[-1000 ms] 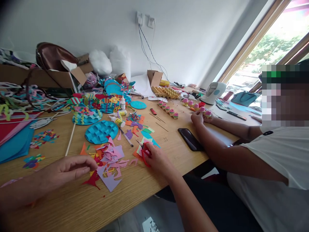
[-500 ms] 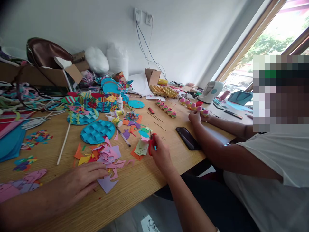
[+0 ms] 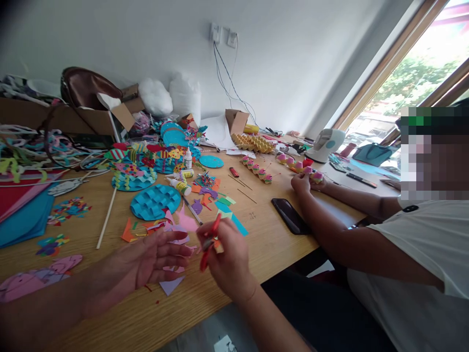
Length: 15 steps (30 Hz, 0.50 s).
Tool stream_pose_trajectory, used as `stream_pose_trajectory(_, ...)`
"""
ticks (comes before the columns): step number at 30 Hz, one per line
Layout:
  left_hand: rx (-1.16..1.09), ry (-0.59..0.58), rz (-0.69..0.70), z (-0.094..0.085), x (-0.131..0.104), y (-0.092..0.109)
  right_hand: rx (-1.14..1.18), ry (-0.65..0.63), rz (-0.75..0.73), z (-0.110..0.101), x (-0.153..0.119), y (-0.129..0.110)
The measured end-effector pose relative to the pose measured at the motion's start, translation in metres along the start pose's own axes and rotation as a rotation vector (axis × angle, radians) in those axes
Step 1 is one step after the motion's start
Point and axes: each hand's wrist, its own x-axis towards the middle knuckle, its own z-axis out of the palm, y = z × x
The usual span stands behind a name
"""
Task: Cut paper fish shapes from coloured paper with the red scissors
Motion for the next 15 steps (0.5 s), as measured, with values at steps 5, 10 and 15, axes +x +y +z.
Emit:
stream_pose_trajectory(5, -0.068, 0.110, 0.070, -0.003, 0.007, -0.008, 0.012, -0.274, -0.234, 0.022, -0.016, -0.017)
stream_pose_trajectory(10, 0.023, 0.301, 0.059, -0.019, -0.003, -0.009, -0.253, -0.252, 0.098, 0.007, -0.016, 0.018)
stream_pose_trajectory(15, 0.091, 0.269, 0.000, -0.033, -0.013, -0.006, -0.523, -0.530, 0.402, -0.021, -0.003, 0.069)
